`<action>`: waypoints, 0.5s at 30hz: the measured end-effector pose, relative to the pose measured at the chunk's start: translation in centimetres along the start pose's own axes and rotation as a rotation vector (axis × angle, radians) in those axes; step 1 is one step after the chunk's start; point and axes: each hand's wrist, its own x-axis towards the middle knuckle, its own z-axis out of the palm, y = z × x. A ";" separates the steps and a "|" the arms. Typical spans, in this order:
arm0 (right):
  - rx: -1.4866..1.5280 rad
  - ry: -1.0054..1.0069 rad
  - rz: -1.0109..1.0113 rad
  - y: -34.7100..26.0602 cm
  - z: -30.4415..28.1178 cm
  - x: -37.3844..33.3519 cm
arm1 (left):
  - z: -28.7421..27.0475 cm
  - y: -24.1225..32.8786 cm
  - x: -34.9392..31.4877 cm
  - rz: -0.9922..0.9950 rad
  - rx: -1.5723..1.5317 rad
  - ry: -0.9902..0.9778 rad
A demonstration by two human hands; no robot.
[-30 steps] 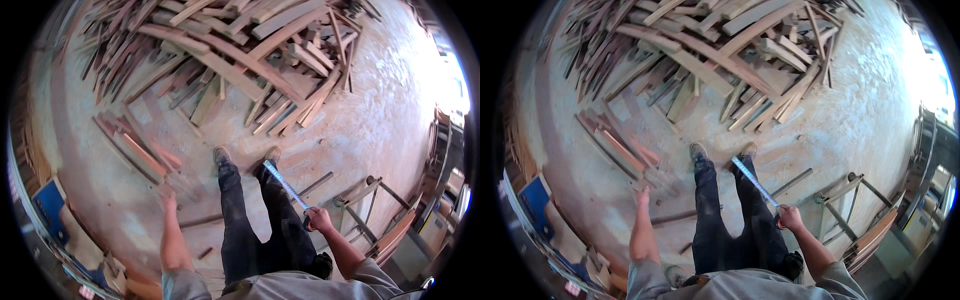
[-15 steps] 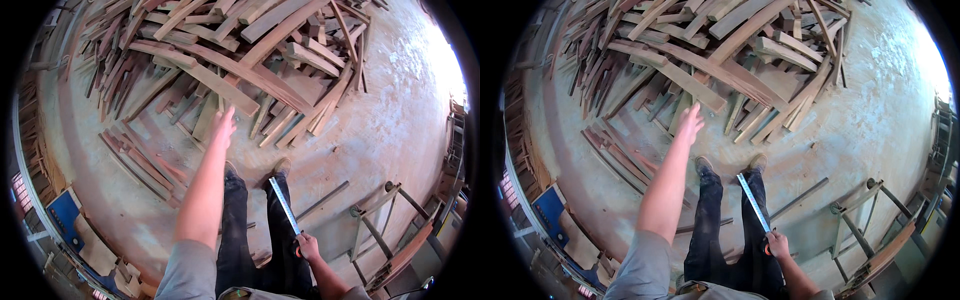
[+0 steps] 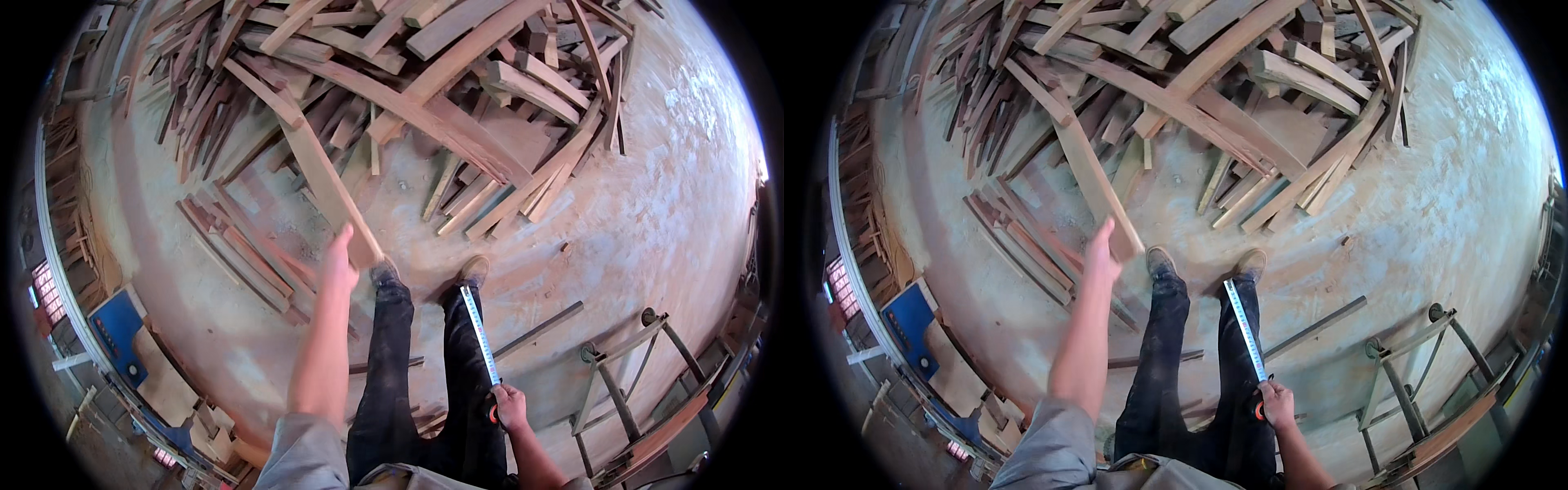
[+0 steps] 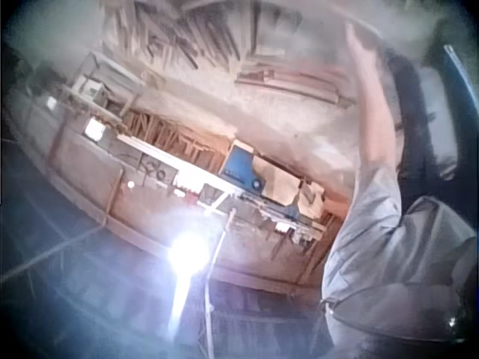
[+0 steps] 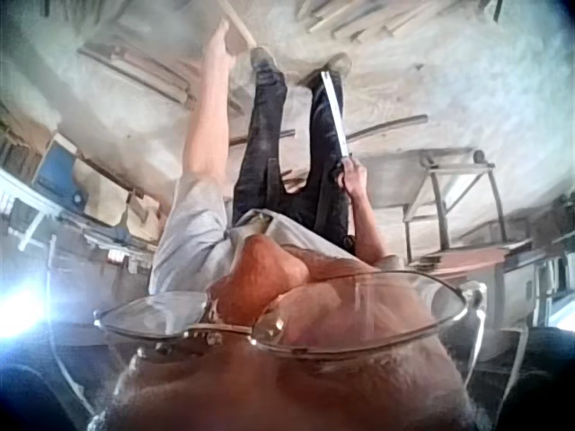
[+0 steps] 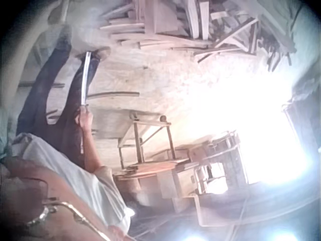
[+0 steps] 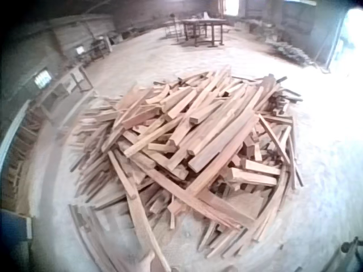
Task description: The person repeatedly picks up wooden planks from a large pile on the floor and measures their length using a tape measure. After measuring each piece, the person places it back into the pile or onto a nearby stack. The process is continuous and repetitive throughout the clip.
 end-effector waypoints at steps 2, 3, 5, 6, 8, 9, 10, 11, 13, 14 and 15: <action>-0.022 -0.007 -0.026 -1.0 -0.1 -0.3 | -3.2 -1.0 -5.5 -0.065 -0.034 0.059; -0.042 -0.016 -0.036 -1.3 -0.3 -0.4 | -5.2 -2.0 -7.8 -0.051 -0.053 0.040; -0.058 -0.028 -0.037 -0.6 -0.8 -0.6 | -7.4 -3.7 -11.8 -0.057 -0.052 0.019; -0.107 -0.025 -0.045 -0.8 -1.0 -0.8 | -7.8 -4.1 -14.1 -0.067 -0.040 0.029; -0.197 -0.018 -0.061 -1.4 -1.3 -1.2 | -8.7 -5.5 -17.2 -0.063 -0.043 0.029; -0.199 -0.014 -0.117 -0.4 -1.7 -0.9 | -9.2 -6.4 -18.5 -0.048 -0.059 0.021; -0.227 -0.011 -0.108 -0.9 -1.8 -1.4 | -9.7 -6.8 -19.5 -0.033 -0.073 0.017; -0.254 -0.008 -0.098 -2.1 -1.8 -1.5 | -10.0 -6.7 -19.8 -0.087 -0.139 -0.039; -0.252 0.001 -0.088 -1.2 -2.3 -1.4 | -11.3 -7.4 -19.9 -0.153 -0.222 -0.104; -0.272 0.001 -0.100 -0.6 -2.6 -1.2 | -11.8 -7.8 -20.2 -0.185 -0.265 -0.132; -0.288 0.001 -0.117 -0.3 -2.8 -0.9 | -11.1 -7.0 -20.6 -0.239 -0.355 -0.173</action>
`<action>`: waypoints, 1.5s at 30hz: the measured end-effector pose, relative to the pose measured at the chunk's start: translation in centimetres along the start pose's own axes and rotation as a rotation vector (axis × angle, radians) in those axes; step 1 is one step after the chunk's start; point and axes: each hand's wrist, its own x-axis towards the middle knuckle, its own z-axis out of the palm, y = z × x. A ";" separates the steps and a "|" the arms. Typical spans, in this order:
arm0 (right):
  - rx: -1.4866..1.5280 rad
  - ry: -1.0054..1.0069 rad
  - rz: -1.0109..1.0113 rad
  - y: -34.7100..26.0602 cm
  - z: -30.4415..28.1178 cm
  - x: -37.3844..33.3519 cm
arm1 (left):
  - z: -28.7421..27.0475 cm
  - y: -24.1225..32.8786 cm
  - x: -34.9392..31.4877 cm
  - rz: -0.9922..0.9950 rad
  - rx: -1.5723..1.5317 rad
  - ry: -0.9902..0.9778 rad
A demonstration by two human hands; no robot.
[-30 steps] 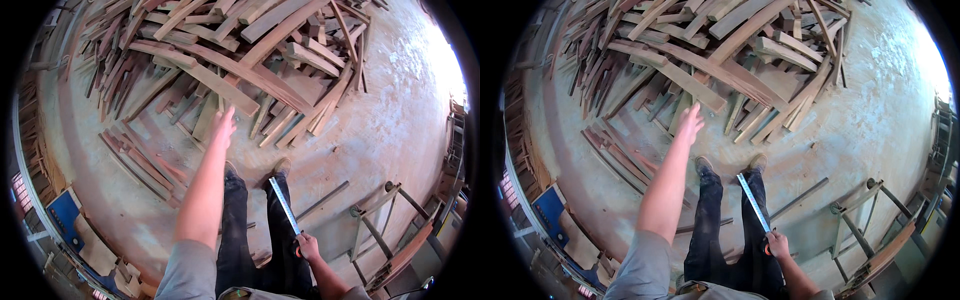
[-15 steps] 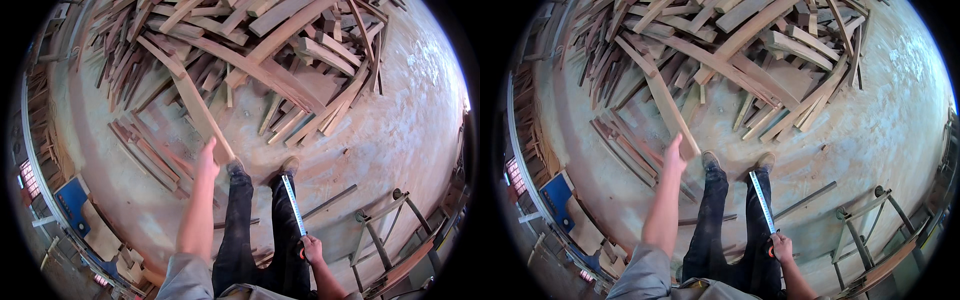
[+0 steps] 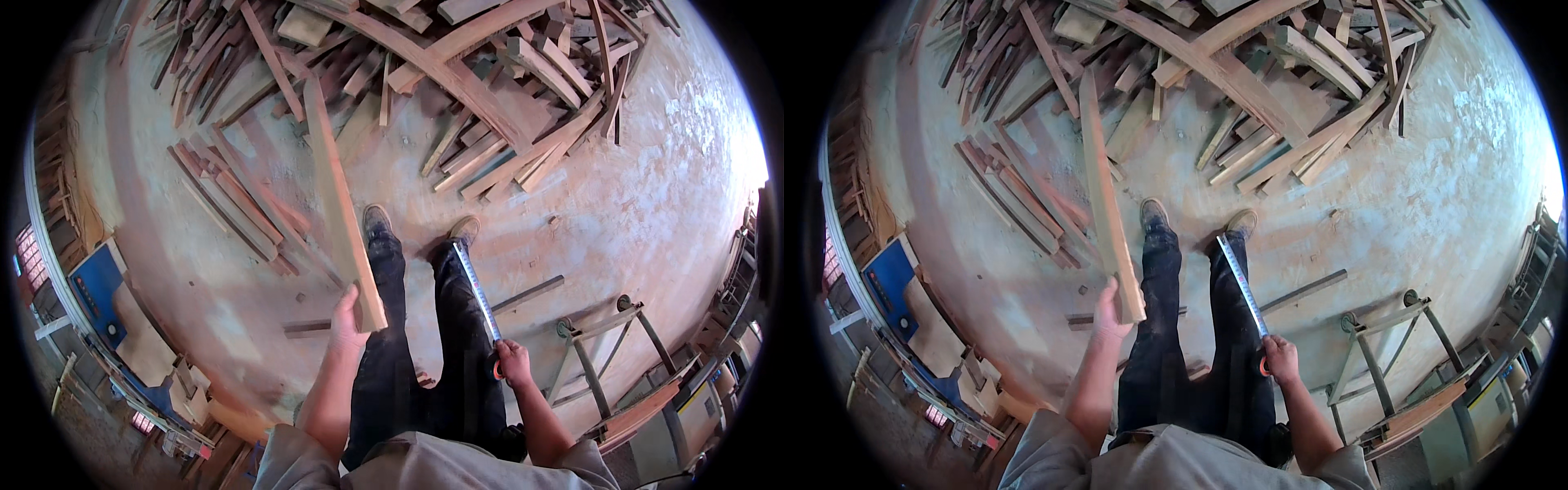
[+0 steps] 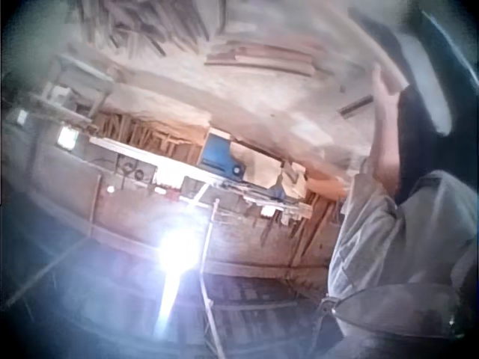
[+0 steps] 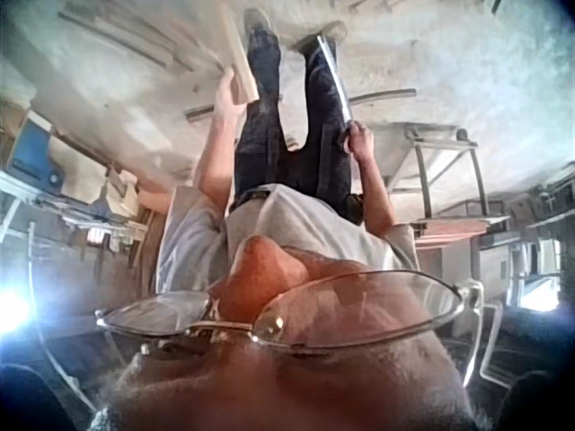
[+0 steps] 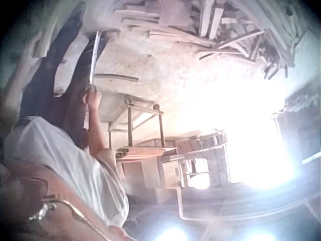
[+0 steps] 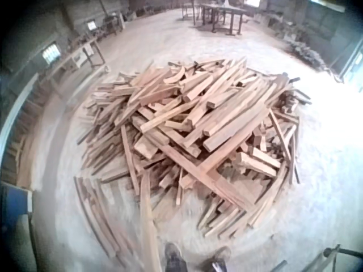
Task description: The person repeatedly picks up wooden planks from a large pile on the floor and measures their length using a tape measure. After measuring each piece, the person places it back into the pile or onto a nearby stack. The process is continuous and repetitive throughout the clip.
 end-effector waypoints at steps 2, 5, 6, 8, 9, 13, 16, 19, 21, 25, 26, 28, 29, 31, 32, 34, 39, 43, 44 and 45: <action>-0.066 -0.011 -0.023 0.1 -0.3 0.2 | 0.9 0.7 -0.4 -0.022 -0.183 -0.201; 0.009 -0.007 0.015 0.5 -0.2 -0.2 | 0.6 0.6 -1.2 -0.098 -0.399 -0.359; 0.013 -0.014 0.014 0.8 -0.1 -0.1 | 0.4 0.7 -1.3 -0.109 -0.408 -0.376; 0.022 -0.029 0.011 1.0 -0.1 0.0 | 0.1 1.0 -1.4 -0.116 -0.402 -0.371; 0.009 -0.024 0.010 0.8 -0.2 -0.2 | 0.0 1.2 -1.3 -0.111 -0.387 -0.348; -0.064 -0.020 -0.007 0.5 -0.2 -0.2 | 0.9 2.1 -1.0 -0.084 -0.353 -0.293; -0.026 -0.022 -0.002 0.6 -0.2 -0.2 | 0.6 2.6 -0.8 -0.088 -0.359 -0.332; 0.041 -0.016 0.033 -0.4 0.2 -0.3 | 1.3 3.1 -1.1 -0.059 -0.347 -0.309; -0.008 -0.022 0.032 -1.0 0.0 -0.4 | 1.7 3.3 -1.4 0.006 -0.335 -0.302; -0.017 0.007 -0.032 -0.9 0.1 0.0 | 1.4 3.9 -1.5 0.046 -0.309 -0.254; -0.025 -0.001 -0.021 -1.9 0.0 -0.2 | 1.1 4.1 -1.4 0.034 -0.305 -0.232; -0.018 -0.014 -0.001 -2.7 0.0 -0.2 | 0.6 4.6 -1.5 0.010 -0.297 -0.188; -0.003 -0.017 0.011 -2.8 -0.1 -0.3 | 0.6 4.8 -1.7 -0.009 -0.265 -0.165; -0.003 -0.015 0.006 -2.9 -0.2 -0.2 | 0.6 5.1 -2.2 -0.045 -0.200 -0.119; -0.017 -0.008 -0.013 -2.9 -0.1 -0.1 | 0.9 5.4 -2.3 -0.043 -0.177 -0.109; -0.039 -0.010 -0.029 -3.2 -0.1 0.2 | 1.7 5.8 -2.6 -0.038 -0.129 -0.089; -0.109 -0.020 -0.077 -6.3 -0.1 -0.6 | 0.6 6.1 -2.5 0.031 0.158 0.183; -0.262 0.008 -0.270 -8.6 0.0 -0.2 | -3.8 5.2 -5.9 0.048 0.426 0.245; -0.262 0.007 -0.304 -9.9 -0.1 -0.2 | -4.9 5.1 -7.7 0.076 0.489 0.191; -0.260 0.004 -0.339 -11.4 0.0 -0.1 | -5.6 5.0 -9.8 0.107 0.555 0.138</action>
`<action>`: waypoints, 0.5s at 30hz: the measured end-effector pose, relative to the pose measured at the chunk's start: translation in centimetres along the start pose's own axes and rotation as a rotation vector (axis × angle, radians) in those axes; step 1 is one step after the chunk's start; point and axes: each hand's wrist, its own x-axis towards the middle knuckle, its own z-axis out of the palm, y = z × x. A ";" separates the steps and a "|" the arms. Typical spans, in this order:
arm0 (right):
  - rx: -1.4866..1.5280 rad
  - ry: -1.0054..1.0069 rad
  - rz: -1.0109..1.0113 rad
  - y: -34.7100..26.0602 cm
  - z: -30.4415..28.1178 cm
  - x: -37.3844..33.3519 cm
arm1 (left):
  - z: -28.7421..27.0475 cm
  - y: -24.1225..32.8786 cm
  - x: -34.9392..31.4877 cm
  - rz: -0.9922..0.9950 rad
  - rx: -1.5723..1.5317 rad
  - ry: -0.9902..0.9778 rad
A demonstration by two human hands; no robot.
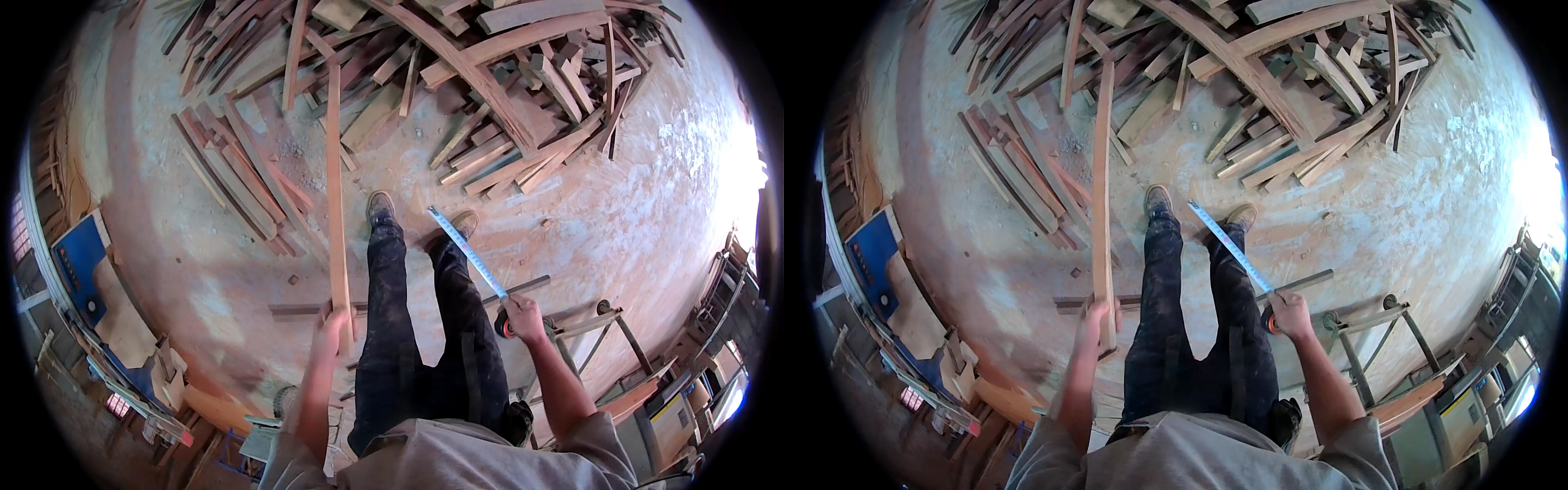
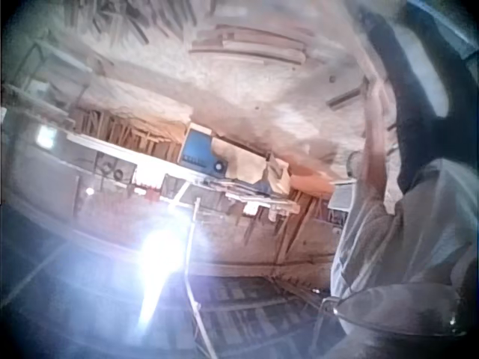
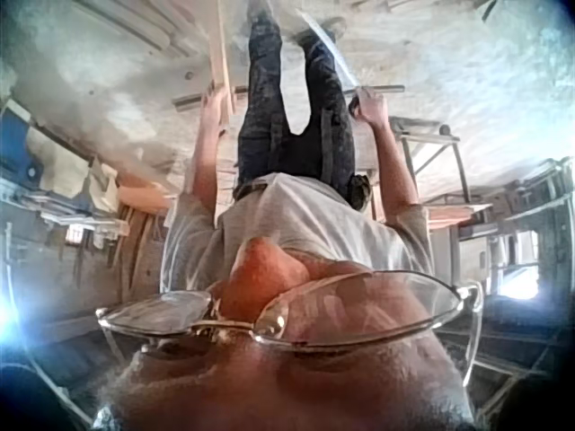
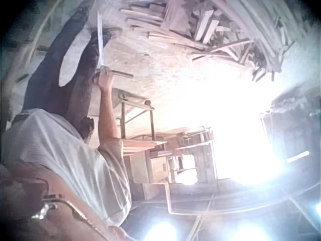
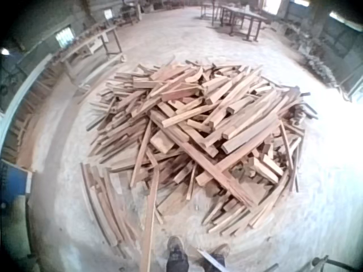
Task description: The person repeatedly picks up wooden planks from a large pile on the floor and measures their length using a tape measure. After measuring each piece, the person places it back into the pile or onto a nearby stack. The process is continuous and repetitive throughout the clip.
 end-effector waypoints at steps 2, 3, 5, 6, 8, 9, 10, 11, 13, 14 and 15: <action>-0.118 -0.025 0.091 -3.6 -0.9 1.6 | -1.0 -0.1 -4.7 -0.033 0.088 0.075; -0.104 -0.021 -0.005 -5.0 -1.4 2.7 | -2.3 -1.6 -6.5 0.005 0.068 0.050; -0.095 -0.007 -0.138 -7.7 -2.1 4.6 | -4.0 -2.8 -9.5 0.026 0.044 -0.003; -0.101 -0.003 -0.181 -9.1 -2.4 5.7 | -3.9 -2.1 -11.1 0.013 0.041 -0.025; -0.229 0.000 -0.366 -11.0 -3.0 8.0 | -3.9 -1.5 -13.3 -0.010 0.028 -0.060; -0.299 0.022 -0.393 -12.3 -3.1 8.8 | -4.0 -1.6 -14.2 -0.026 0.018 -0.074; -0.374 0.037 -0.426 -13.6 -3.0 9.6 | -4.0 -1.7 -14.9 -0.038 0.001 -0.081; -0.396 0.044 -0.458 -14.7 -3.0 10.4 | -3.7 -1.4 -15.4 -0.088 0.075 -0.081; -0.439 0.047 -0.522 -16.3 -2.7 11.6 | -3.9 -1.5 -16.3 -0.085 0.013 -0.078; -0.443 0.035 -0.516 -16.6 -2.6 12.4 | -3.7 -1.5 -16.8 -0.080 -0.023 -0.072; -0.446 0.029 -0.506 -16.7 -2.4 13.1 | -3.2 -0.7 -17.1 -0.083 -0.036 -0.051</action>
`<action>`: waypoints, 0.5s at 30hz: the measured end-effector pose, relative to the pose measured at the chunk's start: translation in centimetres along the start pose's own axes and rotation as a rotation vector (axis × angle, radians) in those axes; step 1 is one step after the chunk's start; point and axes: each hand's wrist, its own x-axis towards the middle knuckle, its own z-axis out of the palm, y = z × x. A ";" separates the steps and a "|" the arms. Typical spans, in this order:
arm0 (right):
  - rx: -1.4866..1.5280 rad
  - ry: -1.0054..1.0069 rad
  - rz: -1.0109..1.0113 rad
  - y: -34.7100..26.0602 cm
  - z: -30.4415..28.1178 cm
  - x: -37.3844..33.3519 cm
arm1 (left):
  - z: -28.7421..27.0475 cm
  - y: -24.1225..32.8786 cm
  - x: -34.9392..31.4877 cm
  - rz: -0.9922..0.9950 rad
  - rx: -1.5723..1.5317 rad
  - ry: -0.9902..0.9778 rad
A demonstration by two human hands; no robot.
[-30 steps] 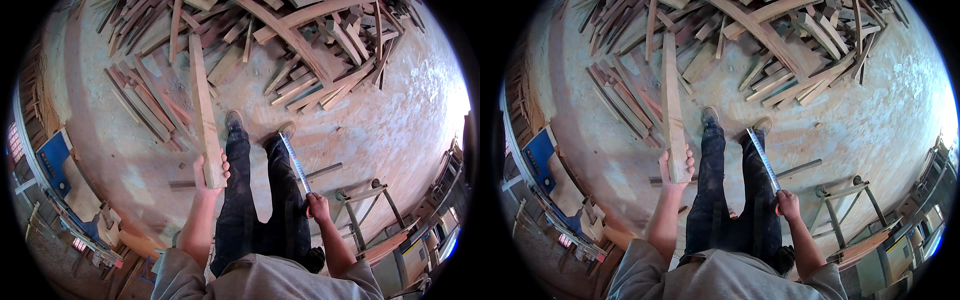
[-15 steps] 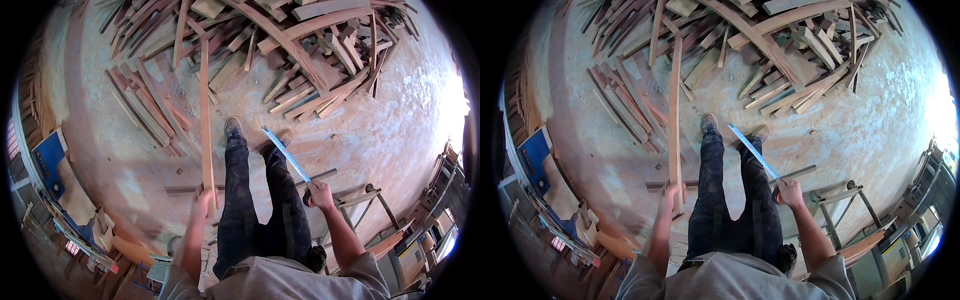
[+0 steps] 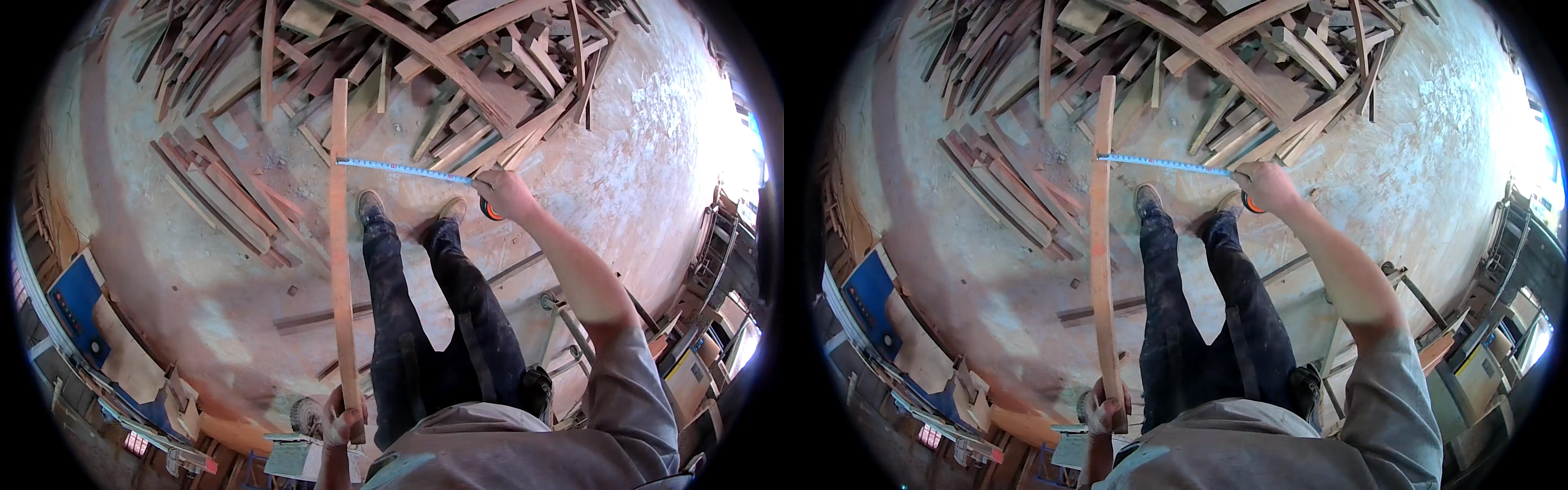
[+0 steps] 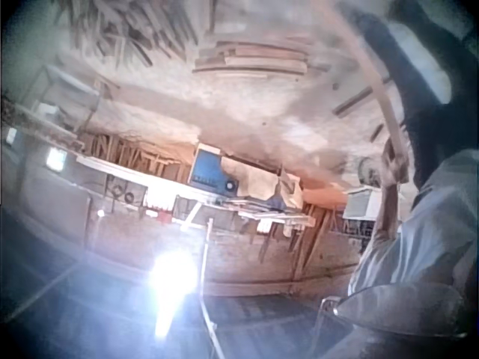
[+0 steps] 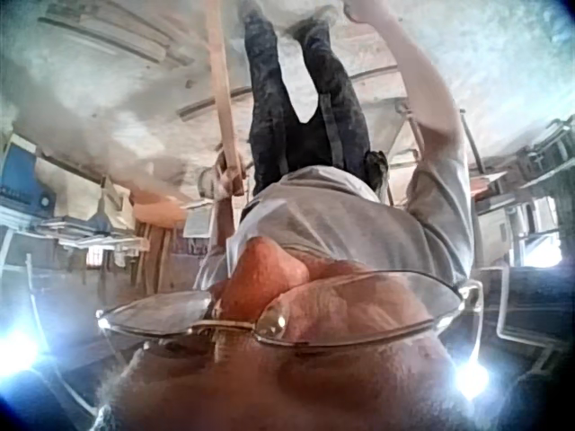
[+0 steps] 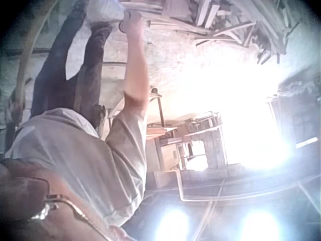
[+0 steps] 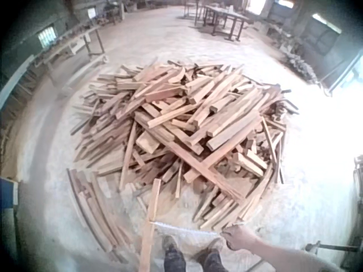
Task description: The person repeatedly picks up wooden planks from a large pile on the floor and measures their length using a tape measure. After measuring each piece, the person places it back into the pile or onto a nearby stack. The process is continuous and repetitive throughout the clip.
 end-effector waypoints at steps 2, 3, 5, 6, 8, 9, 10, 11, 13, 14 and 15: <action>0.034 -0.004 -0.007 0.0 0.4 0.9 | -1.1 -0.6 -0.3 -0.018 0.006 -0.020; 0.048 -0.015 0.005 -0.2 0.5 1.1 | -1.6 -0.9 -0.5 -0.028 0.007 -0.028; 0.078 -0.036 0.029 -0.7 0.5 1.5 | -2.2 -1.0 -0.8 -0.035 0.018 -0.012; 0.070 -0.033 0.025 -0.7 0.6 1.7 | -2.4 -1.1 -1.0 -0.039 0.024 -0.004; 0.055 -0.025 0.016 -0.4 0.8 2.0 | -2.7 -1.3 -1.3 -0.051 -0.013 -0.004; 0.041 -0.020 -0.005 -0.3 0.9 2.1 | -2.8 -1.3 -1.5 -0.057 -0.031 -0.005; 0.028 -0.015 -0.027 -0.1 0.9 2.2 | -2.7 -1.3 -1.7 -0.063 -0.038 0.001; 0.014 -0.011 -0.047 -0.4 0.8 2.3 | -2.6 -1.2 -1.9 -0.069 -0.046 0.007; -0.034 -0.007 -0.068 -0.8 0.4 2.4 | -2.6 -1.1 -2.3 -0.080 -0.081 0.010; -0.058 -0.004 -0.080 -1.0 0.2 2.5 | -2.5 -1.2 -2.5 -0.082 -0.110 0.009; -0.085 0.010 -0.088 -1.1 0.3 2.6 | -2.6 -1.3 -2.6 -0.084 -0.138 0.007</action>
